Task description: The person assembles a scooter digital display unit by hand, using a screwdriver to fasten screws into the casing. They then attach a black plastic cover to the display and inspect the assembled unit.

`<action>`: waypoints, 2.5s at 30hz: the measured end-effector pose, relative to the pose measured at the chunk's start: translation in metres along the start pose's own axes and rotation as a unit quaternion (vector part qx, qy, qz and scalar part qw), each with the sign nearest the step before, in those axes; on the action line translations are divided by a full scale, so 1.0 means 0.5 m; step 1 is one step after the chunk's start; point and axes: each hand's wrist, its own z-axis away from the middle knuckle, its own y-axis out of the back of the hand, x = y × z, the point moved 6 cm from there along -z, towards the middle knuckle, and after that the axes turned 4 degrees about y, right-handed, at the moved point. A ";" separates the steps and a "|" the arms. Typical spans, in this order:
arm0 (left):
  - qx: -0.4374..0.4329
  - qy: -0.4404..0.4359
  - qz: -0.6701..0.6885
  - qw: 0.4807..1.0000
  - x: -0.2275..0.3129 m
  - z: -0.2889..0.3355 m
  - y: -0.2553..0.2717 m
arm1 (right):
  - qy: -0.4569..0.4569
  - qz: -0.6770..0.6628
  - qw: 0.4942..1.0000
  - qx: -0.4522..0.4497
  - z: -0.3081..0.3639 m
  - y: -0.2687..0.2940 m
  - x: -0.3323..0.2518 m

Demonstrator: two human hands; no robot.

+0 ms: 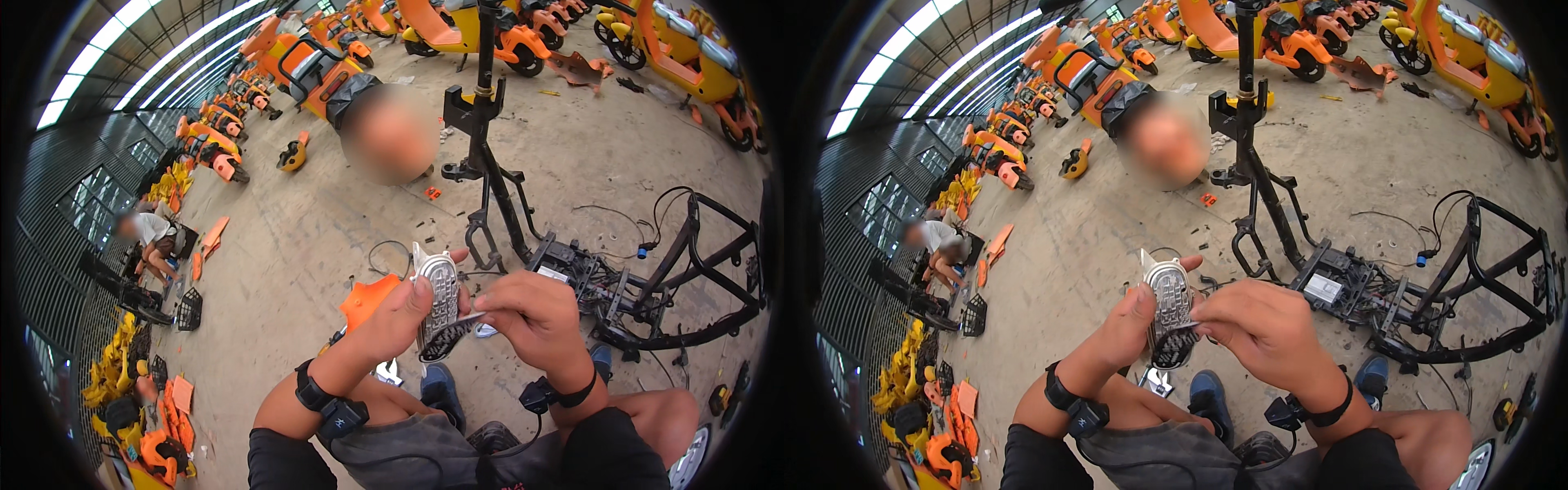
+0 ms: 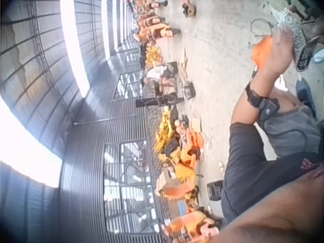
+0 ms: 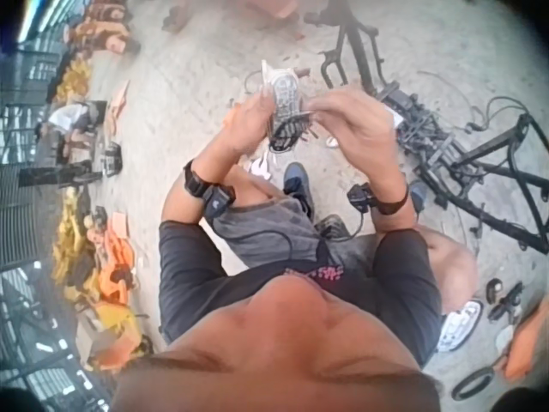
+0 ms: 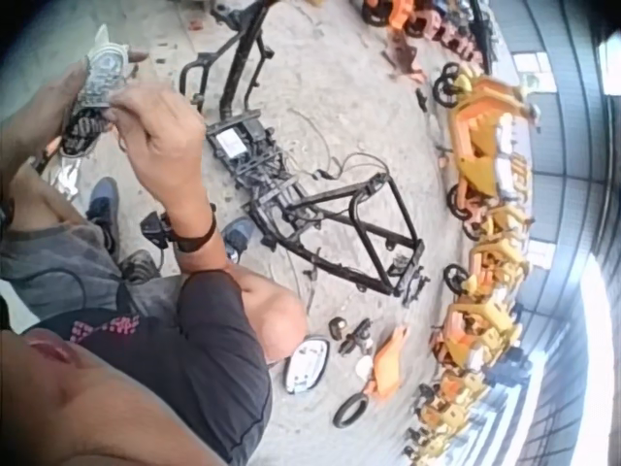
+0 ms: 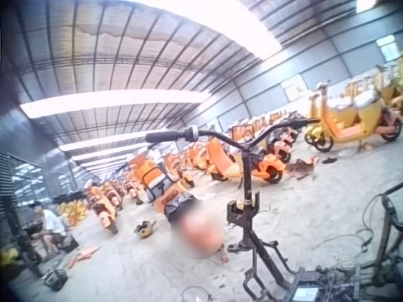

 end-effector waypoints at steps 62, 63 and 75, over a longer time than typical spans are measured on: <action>-0.131 0.039 -0.065 0.988 -0.023 0.023 -0.037 | -0.303 -0.144 0.942 -0.013 0.040 -0.018 0.053; -0.134 0.038 -0.067 0.988 -0.024 0.024 -0.036 | -0.303 -0.143 0.942 -0.014 0.040 -0.019 0.053; -0.133 0.071 -0.070 0.986 -0.029 0.023 -0.035 | -0.296 -0.133 0.946 -0.015 0.038 -0.017 0.050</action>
